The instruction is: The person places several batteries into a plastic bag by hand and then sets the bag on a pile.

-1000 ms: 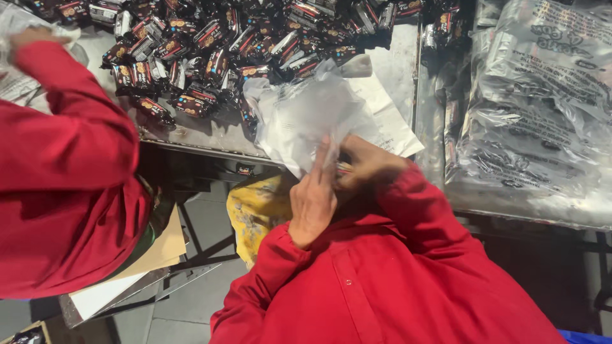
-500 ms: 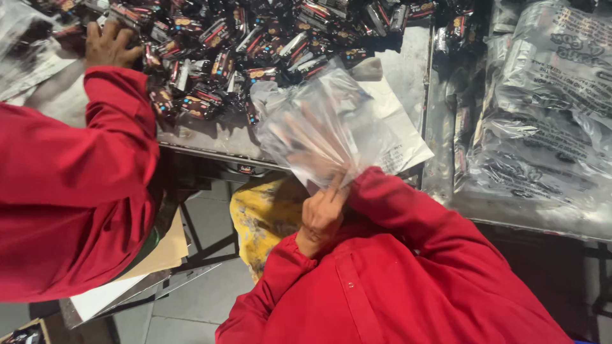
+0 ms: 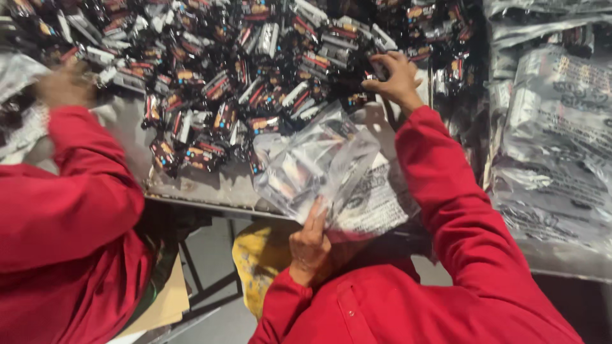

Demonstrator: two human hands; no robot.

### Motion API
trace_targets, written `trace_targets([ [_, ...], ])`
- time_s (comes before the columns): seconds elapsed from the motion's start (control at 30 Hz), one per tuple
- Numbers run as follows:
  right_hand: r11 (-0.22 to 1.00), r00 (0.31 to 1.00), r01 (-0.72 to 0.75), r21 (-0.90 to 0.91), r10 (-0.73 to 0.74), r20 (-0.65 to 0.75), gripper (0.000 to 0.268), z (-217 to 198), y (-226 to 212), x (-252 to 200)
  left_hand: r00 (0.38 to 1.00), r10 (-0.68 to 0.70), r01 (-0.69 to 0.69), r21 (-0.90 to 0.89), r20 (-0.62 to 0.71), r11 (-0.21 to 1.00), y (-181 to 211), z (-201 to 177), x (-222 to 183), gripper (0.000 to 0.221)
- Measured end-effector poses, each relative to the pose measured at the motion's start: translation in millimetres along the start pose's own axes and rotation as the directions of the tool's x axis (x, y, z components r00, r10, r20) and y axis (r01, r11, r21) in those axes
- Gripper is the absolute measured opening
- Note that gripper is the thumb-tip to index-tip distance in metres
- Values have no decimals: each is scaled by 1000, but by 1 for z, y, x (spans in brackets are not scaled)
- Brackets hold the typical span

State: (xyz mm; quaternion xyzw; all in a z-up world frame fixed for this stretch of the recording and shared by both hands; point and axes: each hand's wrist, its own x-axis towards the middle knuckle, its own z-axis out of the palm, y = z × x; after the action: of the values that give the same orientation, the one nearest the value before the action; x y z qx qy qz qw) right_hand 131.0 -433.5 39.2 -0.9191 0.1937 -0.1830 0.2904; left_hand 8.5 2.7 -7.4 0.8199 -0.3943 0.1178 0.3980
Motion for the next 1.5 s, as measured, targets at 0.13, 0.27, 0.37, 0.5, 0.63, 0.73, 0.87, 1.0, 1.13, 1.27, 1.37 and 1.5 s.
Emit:
trace_targets([
  [0.13, 928, 953, -98, -359, -16, -302, 92, 53, 19, 43, 998, -22, 20, 31, 54, 999, -9, 9, -3, 65],
  [0.27, 917, 965, -56, -394, -51, -257, 77, 51, 28, 15, 998, -9, 4, 73, 60, 997, -12, 14, -5, 69],
  [0.37, 911, 984, -139, -388, 82, -160, 58, 24, 16, -20, 1000, 10, -11, 72, 12, 997, -9, 14, -6, 68],
  [0.5, 883, 984, -94, -460, 13, -177, 56, -9, -12, -74, 999, -30, 27, 72, 43, 997, -1, 8, -1, 66],
  [0.63, 925, 983, -146, -350, 97, -156, 56, -39, -31, -116, 1000, -2, 1, 94, 13, 996, 12, -2, 4, 63],
  [0.73, 931, 992, -123, -345, 109, -60, 68, -61, -36, -140, 996, 83, -77, 116, -43, 990, 24, -19, 6, 57],
  [0.87, 873, 991, 87, 479, -29, -128, 76, -85, -35, -197, 998, 70, -70, 98, 7, 993, 54, -47, -3, 56],
  [1.0, 88, 989, 62, 994, -137, -50, 67, -97, -53, -275, 983, 164, -156, 97, -81, 983, 86, -71, -2, 53],
  [1.13, 497, 790, 155, 854, -581, 195, 66, -99, -99, -313, 995, 102, -102, 1, -21, 995, 98, -79, 17, 61],
  [1.27, 778, 743, 259, 572, -539, 396, 73, -82, -150, -289, 991, 125, -129, -136, -42, 982, 104, -80, 19, 81],
  [1.37, 935, 888, 346, 83, -355, 292, 75, -82, -169, -283, 998, 26, -29, 38, 59, 999, 102, -77, 11, 67],
  [1.5, 926, 967, 248, -284, -220, 125, 82, -85, -162, -306, 979, 163, -158, -47, 119, 986, 93, -65, -7, 65],
])
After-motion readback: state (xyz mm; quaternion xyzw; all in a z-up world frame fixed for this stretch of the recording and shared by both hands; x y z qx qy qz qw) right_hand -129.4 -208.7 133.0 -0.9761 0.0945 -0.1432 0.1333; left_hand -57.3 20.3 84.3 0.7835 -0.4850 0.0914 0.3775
